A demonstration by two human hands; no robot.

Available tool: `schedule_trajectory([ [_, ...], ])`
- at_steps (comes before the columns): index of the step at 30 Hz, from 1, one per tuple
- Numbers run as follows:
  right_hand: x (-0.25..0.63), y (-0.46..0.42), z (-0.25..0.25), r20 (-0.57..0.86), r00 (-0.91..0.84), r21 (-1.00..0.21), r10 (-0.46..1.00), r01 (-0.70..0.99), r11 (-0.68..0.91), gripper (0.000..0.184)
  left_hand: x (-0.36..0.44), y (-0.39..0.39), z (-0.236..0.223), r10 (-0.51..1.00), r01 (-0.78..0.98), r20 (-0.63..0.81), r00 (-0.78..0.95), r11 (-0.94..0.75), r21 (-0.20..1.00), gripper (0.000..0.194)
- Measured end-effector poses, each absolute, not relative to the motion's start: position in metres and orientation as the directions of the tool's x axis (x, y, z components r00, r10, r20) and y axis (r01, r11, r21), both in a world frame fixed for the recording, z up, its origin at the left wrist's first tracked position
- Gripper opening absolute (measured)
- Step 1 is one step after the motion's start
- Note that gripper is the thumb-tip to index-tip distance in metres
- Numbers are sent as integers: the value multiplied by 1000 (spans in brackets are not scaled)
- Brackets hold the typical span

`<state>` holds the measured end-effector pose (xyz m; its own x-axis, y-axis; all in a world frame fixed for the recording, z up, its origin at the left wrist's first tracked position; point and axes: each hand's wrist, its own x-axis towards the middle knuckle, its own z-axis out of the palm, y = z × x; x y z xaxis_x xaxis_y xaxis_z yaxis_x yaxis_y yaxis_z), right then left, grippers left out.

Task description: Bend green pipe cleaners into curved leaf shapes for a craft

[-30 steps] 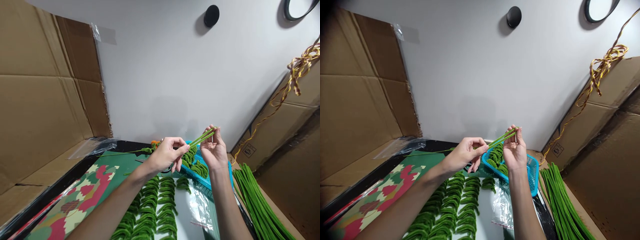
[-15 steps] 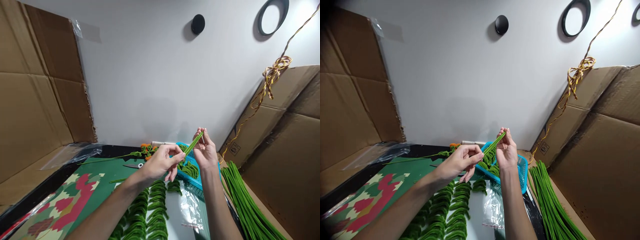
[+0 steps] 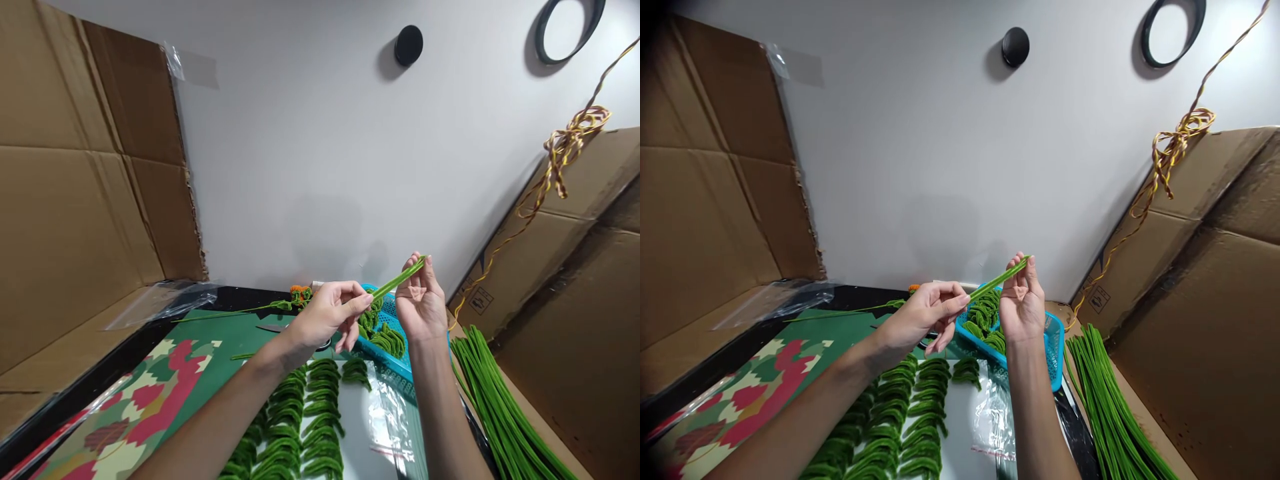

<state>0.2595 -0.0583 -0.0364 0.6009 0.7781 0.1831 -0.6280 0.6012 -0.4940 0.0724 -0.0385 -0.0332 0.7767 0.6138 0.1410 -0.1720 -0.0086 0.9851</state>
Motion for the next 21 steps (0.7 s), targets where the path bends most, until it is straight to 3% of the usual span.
schedule_trajectory([
  [9,253,-60,-27,4,639,-381,769,-710,592,23,73,-39,-35,599,-141,142,788,-49,989,34],
  [21,257,-62,-33,26,644,-408,765,-691,596,14,73,-40,-34,597,-140,131,791,-32,990,37],
])
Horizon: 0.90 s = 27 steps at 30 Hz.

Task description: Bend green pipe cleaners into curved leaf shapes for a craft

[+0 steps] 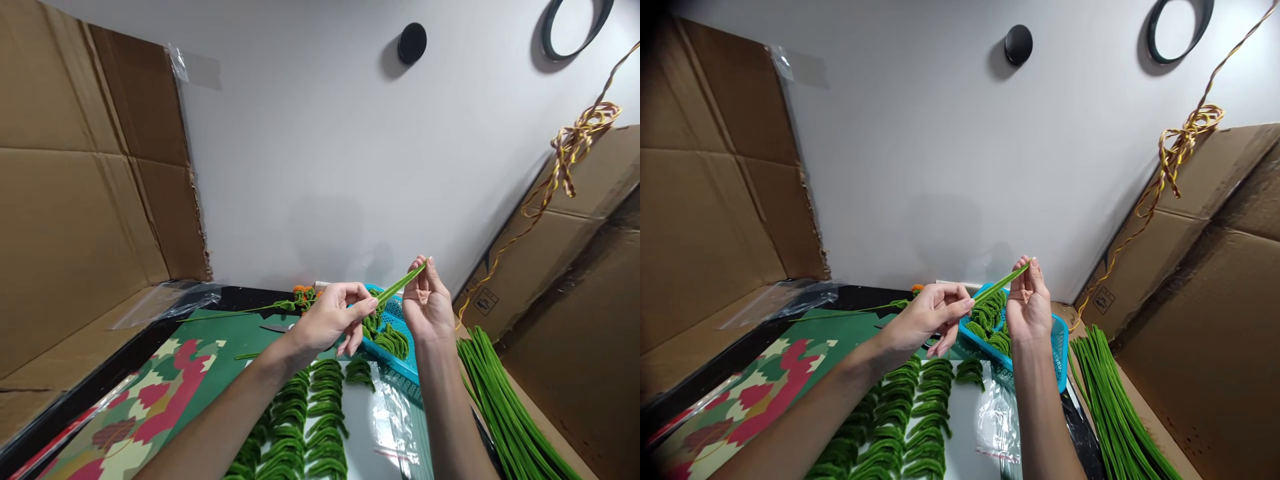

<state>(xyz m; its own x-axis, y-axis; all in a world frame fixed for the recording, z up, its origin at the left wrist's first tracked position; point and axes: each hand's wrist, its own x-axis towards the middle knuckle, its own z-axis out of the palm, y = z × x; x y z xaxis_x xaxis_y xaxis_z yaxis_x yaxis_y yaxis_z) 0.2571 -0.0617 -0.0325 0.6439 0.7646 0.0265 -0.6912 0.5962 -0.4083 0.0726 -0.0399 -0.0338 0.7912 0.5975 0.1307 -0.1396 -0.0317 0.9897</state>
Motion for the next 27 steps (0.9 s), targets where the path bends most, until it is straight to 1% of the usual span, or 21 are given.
schedule_trajectory([
  [4,259,-61,-36,71,663,-431,746,-654,622,16,71,-41,-33,596,-152,151,789,-49,987,36],
  [10,262,-66,-36,144,690,-449,710,-593,668,11,70,-41,-33,592,-183,162,789,-25,983,35],
  [13,265,-70,-34,210,695,-498,688,-530,686,13,68,-40,-30,607,-161,151,781,-38,986,36],
  [15,265,-73,-31,283,715,-543,639,-429,722,16,66,-39,-28,617,-143,148,773,-57,988,37],
  [19,268,-82,-22,521,713,-573,468,-114,812,19,62,-36,-26,627,-109,154,764,-110,988,39],
  [21,271,-88,-19,602,682,-591,415,31,806,18,59,-34,-26,629,-95,156,762,-130,987,40],
  [24,278,-98,-16,675,607,-641,419,202,741,18,56,-30,-25,648,-92,167,743,-148,985,41],
  [27,285,-107,-16,715,530,-664,455,313,679,16,54,-26,-24,679,-110,185,711,-152,982,42],
])
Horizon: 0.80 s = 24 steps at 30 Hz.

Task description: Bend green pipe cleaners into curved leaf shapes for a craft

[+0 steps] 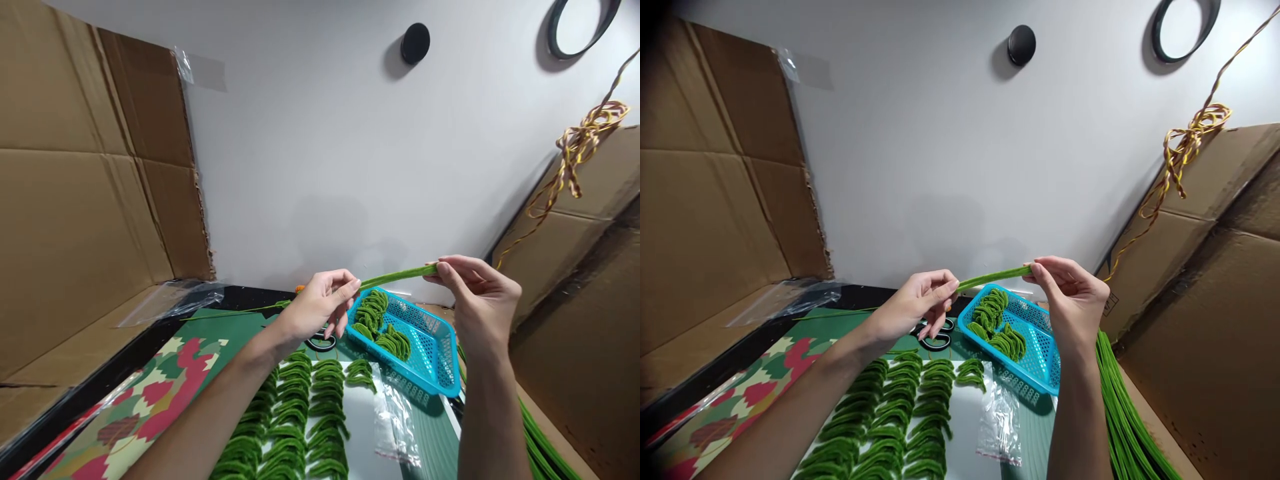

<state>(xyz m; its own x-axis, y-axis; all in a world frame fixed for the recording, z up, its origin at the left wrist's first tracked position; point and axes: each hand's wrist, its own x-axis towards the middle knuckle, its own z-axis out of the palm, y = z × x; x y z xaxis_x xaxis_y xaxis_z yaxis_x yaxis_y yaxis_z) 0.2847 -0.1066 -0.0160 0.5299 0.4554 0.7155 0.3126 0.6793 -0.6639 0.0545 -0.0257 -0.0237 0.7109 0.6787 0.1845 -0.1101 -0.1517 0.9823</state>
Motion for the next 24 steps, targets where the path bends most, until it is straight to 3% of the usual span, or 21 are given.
schedule_trajectory([
  [11,291,-111,-22,713,344,-696,611,452,557,16,50,-19,-23,759,-69,256,599,-269,961,40],
  [24,290,-111,-24,707,311,-699,635,441,563,10,45,-23,-14,824,-87,349,448,-348,933,36],
])
